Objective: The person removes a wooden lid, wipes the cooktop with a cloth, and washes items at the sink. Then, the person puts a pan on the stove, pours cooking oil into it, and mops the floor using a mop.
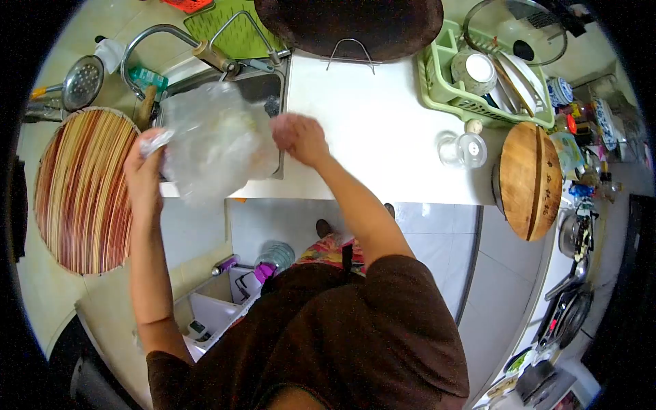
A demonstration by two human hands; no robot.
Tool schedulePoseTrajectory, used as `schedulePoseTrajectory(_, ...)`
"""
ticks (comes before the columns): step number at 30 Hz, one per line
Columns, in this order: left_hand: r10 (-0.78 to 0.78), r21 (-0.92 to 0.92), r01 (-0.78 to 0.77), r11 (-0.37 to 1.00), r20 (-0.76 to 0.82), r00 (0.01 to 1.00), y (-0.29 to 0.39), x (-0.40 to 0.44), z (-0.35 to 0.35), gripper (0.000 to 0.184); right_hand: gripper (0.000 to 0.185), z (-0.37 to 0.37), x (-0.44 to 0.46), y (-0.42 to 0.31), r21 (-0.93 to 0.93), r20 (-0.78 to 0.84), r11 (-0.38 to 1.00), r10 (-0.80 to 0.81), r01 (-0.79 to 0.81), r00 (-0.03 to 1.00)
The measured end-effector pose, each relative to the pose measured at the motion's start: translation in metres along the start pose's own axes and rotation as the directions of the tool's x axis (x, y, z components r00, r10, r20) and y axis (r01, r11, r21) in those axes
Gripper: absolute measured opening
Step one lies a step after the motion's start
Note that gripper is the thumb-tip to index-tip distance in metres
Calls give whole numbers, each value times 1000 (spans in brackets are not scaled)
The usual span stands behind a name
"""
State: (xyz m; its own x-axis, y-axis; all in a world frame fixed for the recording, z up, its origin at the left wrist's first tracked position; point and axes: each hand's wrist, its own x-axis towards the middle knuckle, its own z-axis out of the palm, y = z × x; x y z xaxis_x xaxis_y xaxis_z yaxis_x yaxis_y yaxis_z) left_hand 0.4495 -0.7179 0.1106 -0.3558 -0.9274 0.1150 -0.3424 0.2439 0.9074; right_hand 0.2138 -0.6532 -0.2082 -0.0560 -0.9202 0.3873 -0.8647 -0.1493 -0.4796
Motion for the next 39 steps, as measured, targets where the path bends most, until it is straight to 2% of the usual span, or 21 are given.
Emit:
schedulePoseTrajectory(2, 54, -25, -52, 998, 95, 994, 7, 8, 32, 16, 52, -5, -39, -26, -25, 69, 999, -37, 39, 997)
schedulePoseTrajectory(4, 44, 27, -51, 998, 208, 977, 7, 16, 64, 17, 49, -45, -71, -62, 96, 100, 995, -48, 38, 994)
schedulePoseTrajectory(6, 159, -101, -135, 986, 288, 944, 2, 27, 101, 19, 48, -62, -101, -77, 60, 145, 998, -42, 33, 989)
schedulePoseTrajectory(8, 356, -212, -315, 925, 194, 914, 2, 38, 143, 19, 47, -70, -119, -85, 60, 179, 998, -5, -6, 984)
schedulePoseTrajectory(10, 304, -227, -255, 940, 219, 927, 5, 42, 181, 18, 47, -69, -124, -82, 85, 189, 993, 59, -76, 980)
schedulePoseTrajectory(12, 304, -291, -247, 924, 171, 937, 10, 37, 226, 18, 45, -56, -113, -75, 20, 71, 983, 178, -180, 981)
schedulePoseTrajectory(14, 254, -229, -200, 953, 239, 937, 22, 28, 258, 21, 41, -36, -93, -59, -25, -75, 948, 315, -318, 946)
schedulePoseTrajectory(16, 301, -202, -253, 946, 262, 917, 36, 18, 286, 23, 48, -19, -60, -33, -128, -237, 910, 358, -394, 903)
schedulePoseTrajectory(18, 337, -251, -261, 932, 337, 879, 28, 11, 315, 28, 55, -14, -16, -9, -250, -429, 815, 391, -523, 814)
schedulePoseTrajectory(20, 332, -199, -271, 942, 416, 847, 19, 6, 335, 28, 56, -15, 25, 18, -175, -579, 790, 400, -588, 710)
schedulePoseTrajectory(21, 279, -148, -237, 960, 563, 778, 14, 8, 339, 31, 53, -18, 45, 30, -175, -591, 751, 437, -637, 678)
schedulePoseTrajectory(22, 268, -165, -211, 963, 609, 747, 16, 11, 335, 35, 51, -20, 64, 43, -175, -604, 709, 471, -683, 643)
schedulePoseTrajectory(24, 244, -188, -157, 970, 694, 678, 17, 20, 318, 45, 45, -21, 88, 79, -211, -633, 765, 367, -609, 681)
schedulePoseTrajectory(25, 312, -180, -262, 948, 689, 654, 11, 26, 312, 62, 45, -20, 95, 89, -231, -619, 764, 362, -602, 697)
schedulePoseTrajectory(28, 442, -292, -332, 897, 572, 691, -8, 51, 270, 61, 42, -19, 102, 97, -305, -573, 731, 371, -611, 731)
schedulePoseTrajectory(30, 336, -346, -161, 924, 539, 772, -39, 64, 232, 55, 42, -15, 94, 94, -256, -555, 756, 395, -602, 732)
schedulePoseTrajectory(31, 222, -264, -77, 961, 577, 786, -57, 70, 208, 52, 41, -10, 81, 77, -245, -602, 787, 335, -567, 725)
schedulePoseTrajectory(35, -134, -1, 156, 988, 513, 848, -187, 73, 119, 43, 36, -9, 71, 10, -215, -343, 833, 425, -510, 838)
schedulePoseTrajectory(36, -233, 71, 228, 971, 486, 842, -215, 71, 93, 41, 37, -2, 72, -4, -140, -275, 846, 466, -515, 841)
schedulePoseTrajectory(38, -437, 47, 486, 873, 520, 734, -262, 70, 52, 44, 39, 16, 75, -25, 3, -136, 843, 533, -537, 835)
schedulePoseTrajectory(39, -522, 37, 602, 797, 544, 657, -274, 71, 37, 46, 40, 37, 79, -32, 65, -169, 852, 522, -519, 836)
